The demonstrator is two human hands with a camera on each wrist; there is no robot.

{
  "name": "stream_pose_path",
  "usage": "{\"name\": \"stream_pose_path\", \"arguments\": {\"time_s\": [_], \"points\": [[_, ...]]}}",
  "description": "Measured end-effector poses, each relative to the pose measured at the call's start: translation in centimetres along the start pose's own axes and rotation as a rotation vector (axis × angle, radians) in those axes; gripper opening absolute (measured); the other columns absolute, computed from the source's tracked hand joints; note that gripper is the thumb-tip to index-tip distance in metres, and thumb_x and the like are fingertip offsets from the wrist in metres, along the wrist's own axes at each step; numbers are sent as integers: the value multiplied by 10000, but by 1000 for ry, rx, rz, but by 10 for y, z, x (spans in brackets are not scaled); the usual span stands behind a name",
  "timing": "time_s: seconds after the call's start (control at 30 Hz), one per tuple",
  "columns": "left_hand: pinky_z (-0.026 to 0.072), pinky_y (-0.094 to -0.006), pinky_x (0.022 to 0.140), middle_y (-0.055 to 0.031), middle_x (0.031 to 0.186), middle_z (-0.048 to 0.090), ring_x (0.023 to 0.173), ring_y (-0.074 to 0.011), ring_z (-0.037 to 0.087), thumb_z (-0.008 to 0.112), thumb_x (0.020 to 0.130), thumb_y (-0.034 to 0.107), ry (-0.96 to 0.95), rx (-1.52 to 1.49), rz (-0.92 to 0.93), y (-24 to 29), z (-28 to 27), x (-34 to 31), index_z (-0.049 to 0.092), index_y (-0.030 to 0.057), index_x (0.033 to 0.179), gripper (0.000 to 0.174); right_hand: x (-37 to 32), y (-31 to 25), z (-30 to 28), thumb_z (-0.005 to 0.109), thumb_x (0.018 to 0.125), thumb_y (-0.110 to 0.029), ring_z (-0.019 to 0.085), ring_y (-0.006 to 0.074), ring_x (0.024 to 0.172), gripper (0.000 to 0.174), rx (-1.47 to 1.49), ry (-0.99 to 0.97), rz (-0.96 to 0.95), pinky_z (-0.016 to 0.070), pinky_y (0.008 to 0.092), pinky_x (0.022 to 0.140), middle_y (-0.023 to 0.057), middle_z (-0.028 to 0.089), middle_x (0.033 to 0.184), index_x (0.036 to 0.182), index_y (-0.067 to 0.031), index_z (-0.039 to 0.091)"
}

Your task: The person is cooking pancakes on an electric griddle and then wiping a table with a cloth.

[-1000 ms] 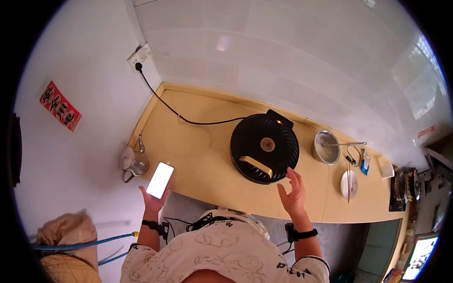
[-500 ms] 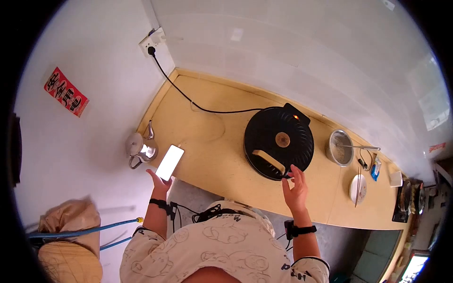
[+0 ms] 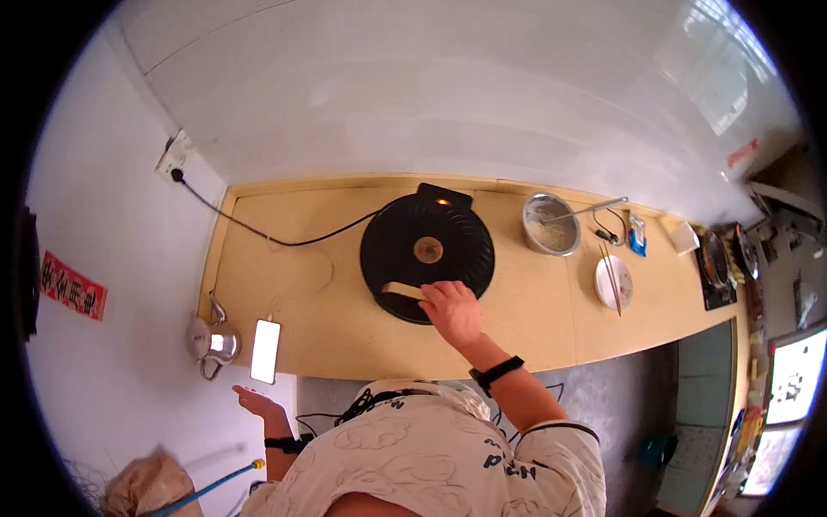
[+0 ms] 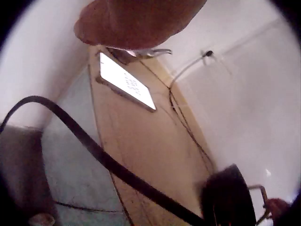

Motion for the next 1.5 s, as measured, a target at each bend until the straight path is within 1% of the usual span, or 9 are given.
{"name": "stream_pose_path", "arguments": {"time_s": [0.23, 0.4, 0.47, 0.5, 0.83, 0.93, 1.0, 1.1, 1.5], "points": [[432, -239, 700, -15, 945, 548, 821, -132, 525, 560, 888, 219, -878, -71, 584, 116, 128, -190, 551, 71, 1047, 217, -2, 5, 16, 669, 710, -141, 577, 244, 761, 238, 81, -37, 50, 484, 332, 658, 60, 586, 806, 936, -84, 625], [469, -283, 740, -80, 968, 595, 896, -162, 575, 591, 855, 176, -1151, 260, 938, 144, 186, -328, 575, 84, 1065, 230, -9, 13, 20, 649, 727, -158, 574, 254, 762, 242, 79, -89, 33, 479, 363, 666, 76, 563, 783, 954, -97, 594], [486, -329, 736, -109, 1008, 598, 872, -218, 598, 608, 824, 153, -1104, 267, 1546, 164, 182, -390, 571, 88, 1085, 271, -14, 16, 19, 638, 737, -155, 574, 259, 775, 226, 100, -141, 36, 477, 367, 673, 76, 558, 787, 952, -96, 596], [486, -329, 736, -109, 1008, 598, 872, -218, 598, 608, 824, 153, -1089, 269, 1547, 163, 185, -400, 571, 88, 1085, 271, -18, 21, 13, 638, 737, -155, 574, 259, 775, 226, 107, -141, 24, 477, 367, 673, 76, 558, 787, 952, -96, 596], [489, -280, 664, -85, 895, 594, 774, -182, 608, 598, 842, 156, -1207, 300, 1157, 121, 222, -371, 583, 27, 1058, 252, -47, 57, -44, 649, 738, -114, 572, 274, 808, 231, 186, -178, 26, 477, 364, 722, 96, 597, 855, 962, -61, 630], [480, -267, 672, -53, 852, 575, 733, -171, 585, 586, 862, 183, -1174, 209, 739, 96, 257, -309, 591, 38, 998, 199, -47, 59, -41, 657, 734, -107, 574, 285, 816, 230, 189, -178, 40, 478, 368, 713, 110, 605, 864, 955, -47, 629], [475, -275, 680, -26, 834, 562, 715, -163, 559, 552, 887, 195, -1175, 46, 40, 77, 273, -270, 569, 66, 964, 151, -46, 57, -41, 659, 732, -103, 575, 288, 814, 231, 200, -179, 35, 478, 370, 713, 113, 605, 866, 954, -47, 629], [483, -308, 669, -32, 756, 534, 642, -186, 523, 525, 876, 113, -1287, -82, -206, 78, 305, -227, 502, 73, 815, 76, -47, 58, -41, 658, 728, -93, 579, 290, 806, 227, 205, -176, 40, 481, 372, 710, 116, 606, 862, 949, -46, 633], [424, -382, 872, -54, 988, 495, 928, -210, 493, 525, 886, 165, -1066, -427, -345, 116, 412, -168, 492, 91, 1000, 139, -46, 61, -35, 678, 713, -106, 587, 288, 810, 229, 148, -231, 121, 492, 372, 710, 107, 615, 873, 938, -73, 653]]}}
Point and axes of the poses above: each hand's wrist, its own x-axis towards the middle knuckle, its own z-axis out of the palm, y = z × x, the point moved 9 cm from there along x, towards the middle knuckle
